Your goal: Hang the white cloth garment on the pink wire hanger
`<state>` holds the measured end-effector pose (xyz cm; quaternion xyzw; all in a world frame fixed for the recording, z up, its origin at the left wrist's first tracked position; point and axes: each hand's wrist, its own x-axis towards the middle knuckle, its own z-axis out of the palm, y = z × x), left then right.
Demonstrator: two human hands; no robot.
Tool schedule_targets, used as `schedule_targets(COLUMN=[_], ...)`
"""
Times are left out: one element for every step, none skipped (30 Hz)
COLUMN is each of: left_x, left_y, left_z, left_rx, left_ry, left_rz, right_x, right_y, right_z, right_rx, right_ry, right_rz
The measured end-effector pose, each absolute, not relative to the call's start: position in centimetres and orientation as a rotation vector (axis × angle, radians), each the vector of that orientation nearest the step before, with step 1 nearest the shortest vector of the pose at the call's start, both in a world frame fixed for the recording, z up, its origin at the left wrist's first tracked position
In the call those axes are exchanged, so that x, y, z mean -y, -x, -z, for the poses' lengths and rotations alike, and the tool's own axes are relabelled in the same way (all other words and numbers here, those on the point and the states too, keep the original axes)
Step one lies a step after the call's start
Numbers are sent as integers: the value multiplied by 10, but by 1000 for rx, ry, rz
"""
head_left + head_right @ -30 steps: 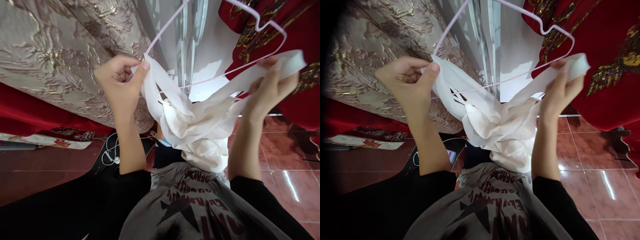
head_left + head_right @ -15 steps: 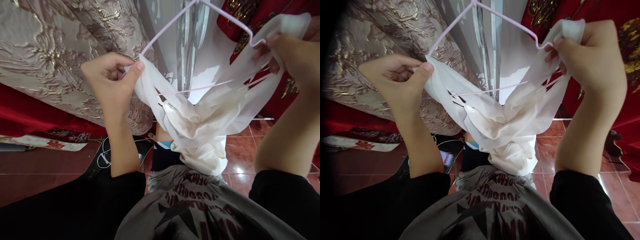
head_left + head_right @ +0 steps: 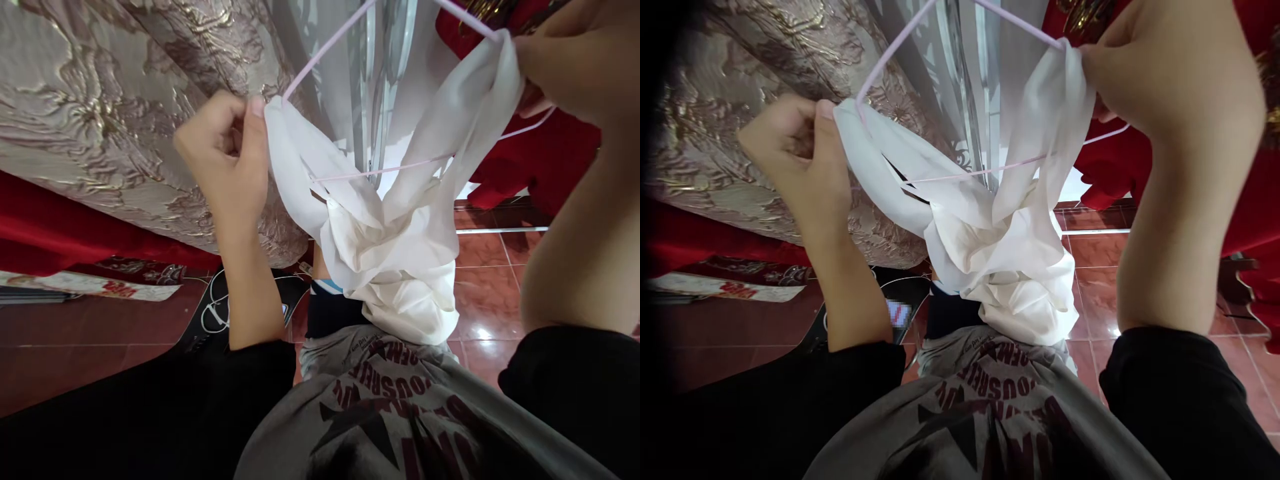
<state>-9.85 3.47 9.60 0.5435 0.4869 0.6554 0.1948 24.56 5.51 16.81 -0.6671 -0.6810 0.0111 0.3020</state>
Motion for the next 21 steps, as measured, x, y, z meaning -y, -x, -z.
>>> schedule_targets(left_x=[-36,-37,-38,-38,-38,-38,-38,-38,-38,-38,-38,-38,-37,-36,-34,-32,-29,-26,-22,-18,-13], left_y=[99,100,102,103,104,104,105,104,104,103,101,99,96,92,87,82,75,68,60,53,46], left_z=[-95,-93,-92,-91,-90,-88,-86,-83,-79,-74,-69,-62,-56,-49,-42,-35,-28,-23,-17,-13,-11], left_rx=[-1376,-1386,-1386,-1374,-1357,-1338,-1315,-1283,-1241,-1191,-1142,-1103,-1090,-1100,-1122,-1141,-1157,-1172,-1191,-1219,-1260], left_ry=[-1483,-1476,-1504,-1554,-1617,-1689,-1759,-1823,-1877,-1915,-1929,-1916,-1889,-1852,-1817,-1803,-1804,-1807,-1795,-1754,-1680], left_rz=[-1865,-1885,-1892,-1893,-1880,-1857,-1840,-1833,-1842,-1866,-1906,-1948,-1972,-1989,-1998,-2001,-2007,-2032,-2084,-2142,-2187], right_x=[-59,-63,-67,-70,-72,-70,-66,-61,-54,-47,-42,-39,-37,-37,-39,-41,-43,-45,-47,-47,-47], right_y=[-242,-240,-237,-234,-230,-225,-219,-211,-202,-194,-186,-179,-174,-170,-168,-166,-166,-166,-167,-167,-168], right_z=[-166,-161,-154,-144,-133,-120,-106,-91,-76,-62,-48,-36,-25,-17,-12,-9,-9,-11,-15,-19,-24], right_rx=[1836,1834,1806,1745,1672,1599,1529,1507,1574,1712,1858,1955,2010,2014,1985,1948,1916,1897,1890,1893,1899], right_ry=[1792,1764,1673,1526,1339,1132,953,818,741,738,762,796,849,904,962,1020,1072,1114,1145,1167,1186], right_rz=[5,28,47,79,119,191,257,287,265,218,146,72,10,-36,-60,-70,-71,-72,-75,-79,-84])
